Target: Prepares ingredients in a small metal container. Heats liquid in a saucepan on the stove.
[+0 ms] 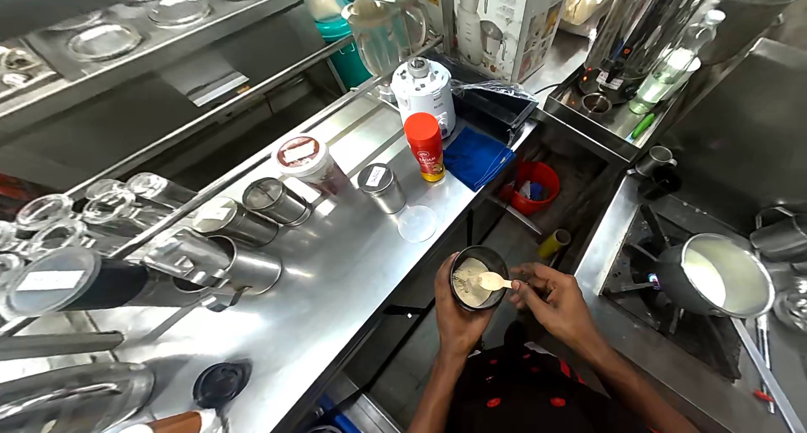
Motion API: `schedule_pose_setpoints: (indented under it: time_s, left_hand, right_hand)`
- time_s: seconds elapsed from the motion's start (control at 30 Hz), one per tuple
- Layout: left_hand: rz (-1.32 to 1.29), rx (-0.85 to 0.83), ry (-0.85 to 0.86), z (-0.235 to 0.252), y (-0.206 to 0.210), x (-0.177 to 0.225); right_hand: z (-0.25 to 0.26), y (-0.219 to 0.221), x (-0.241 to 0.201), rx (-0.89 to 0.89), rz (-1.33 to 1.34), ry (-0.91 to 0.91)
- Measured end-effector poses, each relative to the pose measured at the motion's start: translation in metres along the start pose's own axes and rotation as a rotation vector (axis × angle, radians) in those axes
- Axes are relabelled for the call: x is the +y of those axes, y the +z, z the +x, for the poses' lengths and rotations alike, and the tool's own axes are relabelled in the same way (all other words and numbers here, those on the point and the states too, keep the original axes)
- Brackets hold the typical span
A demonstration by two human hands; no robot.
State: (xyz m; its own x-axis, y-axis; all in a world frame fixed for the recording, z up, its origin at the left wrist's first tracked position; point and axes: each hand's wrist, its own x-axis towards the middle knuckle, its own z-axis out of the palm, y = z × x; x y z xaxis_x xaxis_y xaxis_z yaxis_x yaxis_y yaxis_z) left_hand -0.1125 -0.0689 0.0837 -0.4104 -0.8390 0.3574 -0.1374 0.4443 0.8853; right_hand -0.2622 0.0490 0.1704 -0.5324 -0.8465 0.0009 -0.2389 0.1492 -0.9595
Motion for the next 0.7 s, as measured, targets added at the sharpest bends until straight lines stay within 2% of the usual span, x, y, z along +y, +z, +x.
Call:
schedule_pose_setpoints:
  time_s: [0.23,0.4,0.57,0.7]
  left_hand:
    - [-0.066,-0.06,0.026,0.006,0.012,0.005]
    - [-0.114,-0.12,0.064,0.005,0.035,0.006]
    - [-0.198,-0.183,0.122,-0.013,0.057,-0.008]
    - [-0.224,-0.235,0.108,-0.03,0.077,0.002]
  right_hand:
    - [-0.013,-0.014,0.002,0.079,0.047,0.028]
    - [-0.031,-0.048,0.006,0.196,0.197,-0.006]
    - [-0.066,-0.111,0.015,0.386,0.282,-0.021]
    - [-0.108,-0.196,0.021,0.649,0.278,0.044]
